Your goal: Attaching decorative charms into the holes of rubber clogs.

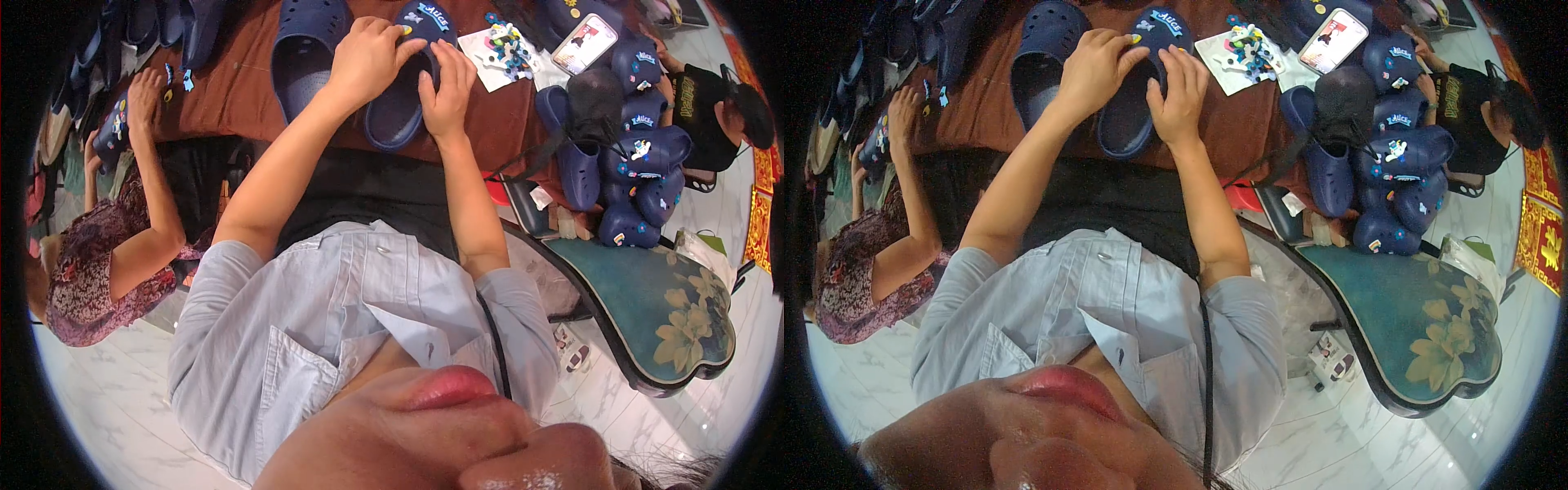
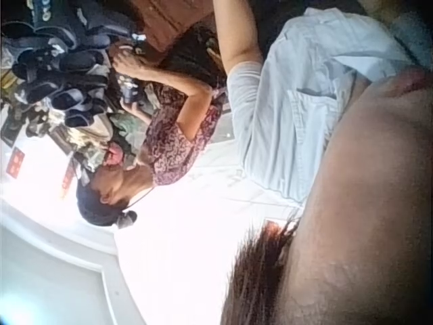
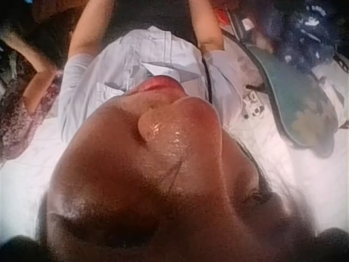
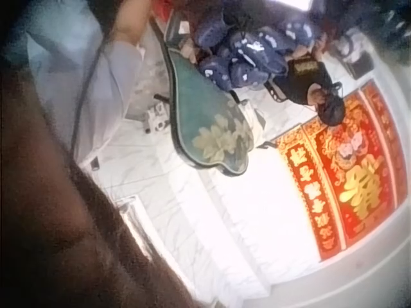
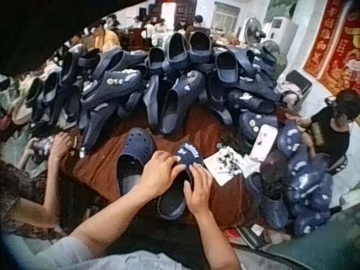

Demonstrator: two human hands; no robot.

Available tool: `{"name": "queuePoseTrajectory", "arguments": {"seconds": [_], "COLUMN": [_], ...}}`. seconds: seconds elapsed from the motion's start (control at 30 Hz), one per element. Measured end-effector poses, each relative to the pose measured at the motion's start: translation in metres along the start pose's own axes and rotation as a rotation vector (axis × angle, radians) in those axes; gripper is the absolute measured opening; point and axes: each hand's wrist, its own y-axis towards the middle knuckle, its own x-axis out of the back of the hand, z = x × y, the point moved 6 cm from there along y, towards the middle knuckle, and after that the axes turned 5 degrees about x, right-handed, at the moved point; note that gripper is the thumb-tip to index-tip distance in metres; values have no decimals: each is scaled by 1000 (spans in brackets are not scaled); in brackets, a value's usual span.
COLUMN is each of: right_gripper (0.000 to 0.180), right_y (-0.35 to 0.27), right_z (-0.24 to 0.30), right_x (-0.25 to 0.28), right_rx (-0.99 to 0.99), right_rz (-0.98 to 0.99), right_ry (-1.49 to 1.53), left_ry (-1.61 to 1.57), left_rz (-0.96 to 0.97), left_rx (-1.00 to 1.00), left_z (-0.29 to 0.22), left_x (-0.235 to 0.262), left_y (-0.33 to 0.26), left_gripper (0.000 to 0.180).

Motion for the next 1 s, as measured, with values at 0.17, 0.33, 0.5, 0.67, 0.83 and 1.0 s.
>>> {"name": "queuePoseTrajectory", "arguments": {"seconds": [0.17, 0.33, 0.5, 0.67, 0.83, 1.0], "right_gripper": [43, 29, 25, 24, 24, 28], "right_y": [-1, -7, -23, -41, -39, -20], "right_z": [-2, -26, -56, -74, -76, -79], "right_x": [10, 50, 92, 105, 94, 75], "right_rx": [-28, -154, -263, -454, -331, -228], "right_rz": [33, -41, -82, -55, 4, 99], "right_ry": [90, -126, -320, -284, -396, -462], "left_ry": [126, 71, 87, 92, 92, 85], "left_rz": [-14, -34, -68, -98, -7, -18], "left_rx": [-41, -39, -47, -74, -8, -7], "left_z": [-5, 4, 4, 2, 5, 5], "left_x": [-3, -15, -17, -15, -19, -19], "left_y": [-17, -29, -32, -34, -33, -33], "left_gripper": [52, 57, 60, 60, 65, 65]}}
